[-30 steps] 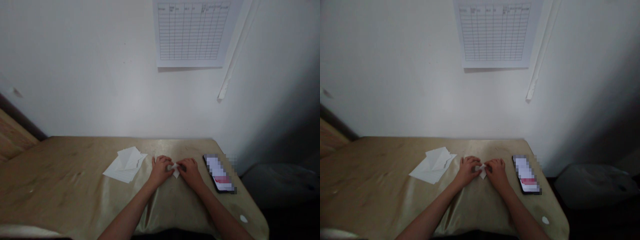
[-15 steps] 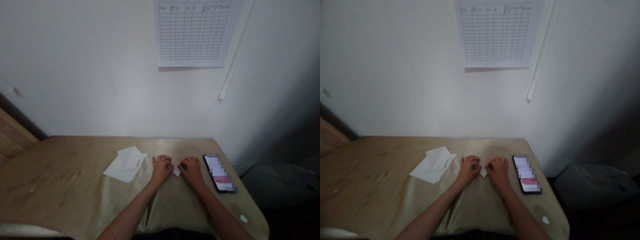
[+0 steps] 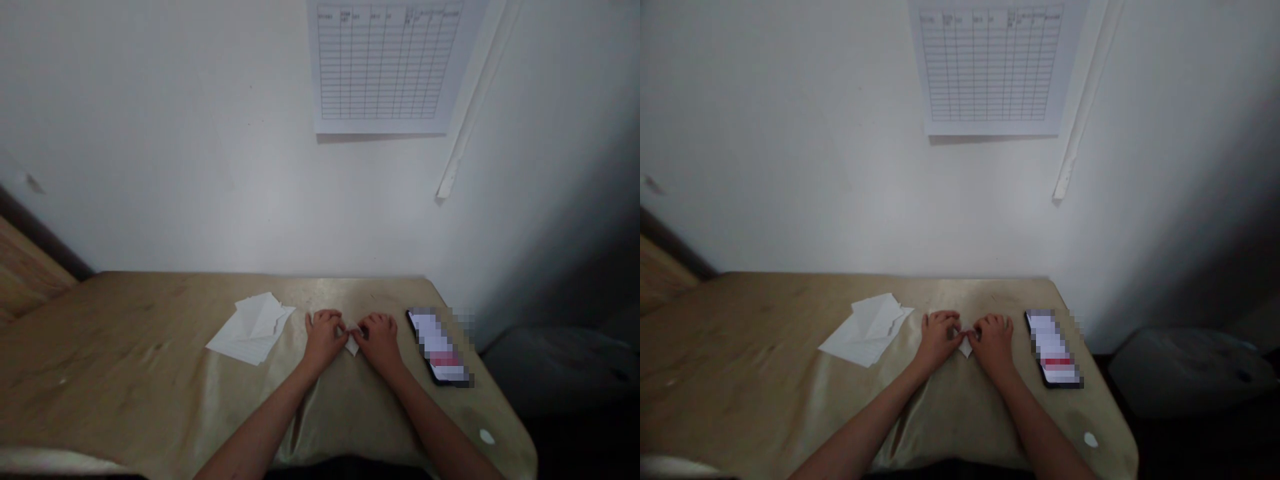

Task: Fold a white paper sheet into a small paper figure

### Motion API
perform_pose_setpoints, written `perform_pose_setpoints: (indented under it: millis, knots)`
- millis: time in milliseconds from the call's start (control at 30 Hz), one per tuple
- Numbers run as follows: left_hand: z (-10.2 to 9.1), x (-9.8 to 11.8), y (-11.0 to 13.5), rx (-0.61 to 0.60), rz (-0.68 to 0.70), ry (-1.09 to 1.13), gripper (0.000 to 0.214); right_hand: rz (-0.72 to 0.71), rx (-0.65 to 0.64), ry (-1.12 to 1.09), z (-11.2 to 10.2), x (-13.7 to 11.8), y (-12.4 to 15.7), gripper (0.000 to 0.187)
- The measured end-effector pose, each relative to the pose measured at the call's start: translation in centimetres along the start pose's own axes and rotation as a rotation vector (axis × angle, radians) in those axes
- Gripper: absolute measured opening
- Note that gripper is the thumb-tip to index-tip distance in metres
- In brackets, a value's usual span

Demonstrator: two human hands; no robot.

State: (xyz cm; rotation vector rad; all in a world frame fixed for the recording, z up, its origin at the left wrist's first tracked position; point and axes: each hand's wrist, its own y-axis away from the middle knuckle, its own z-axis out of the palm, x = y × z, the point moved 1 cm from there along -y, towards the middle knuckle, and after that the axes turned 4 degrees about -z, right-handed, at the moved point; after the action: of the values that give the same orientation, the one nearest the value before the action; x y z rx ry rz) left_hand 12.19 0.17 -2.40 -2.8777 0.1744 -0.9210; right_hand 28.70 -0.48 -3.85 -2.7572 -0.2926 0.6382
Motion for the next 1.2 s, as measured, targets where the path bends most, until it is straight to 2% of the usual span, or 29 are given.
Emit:
perform_pose_setpoints:
  millis: [167,533,800,1200]
  knots:
    - [-0.2,0.4,0.1,0.005,-0.020,-0.042,0.005,-0.004,0.032,-0.024,0.1,0.0,0.0,0.007]
    - [-0.1,0.3,0.2,0.023,0.004,-0.044,0.010,0.005,-0.019,-0.031,-0.4,-0.5,0.0,0.010]
    - [-0.1,-0.2,0.4,0.003,0.053,-0.013,0.011,-0.046,-0.055,-0.092,-0.7,0.5,0.2,0.009]
    - [-0.1,0.3,0.4,0.002,0.029,-0.050,0.008,-0.014,-0.060,-0.015,-0.6,-0.1,0.0,0.010]
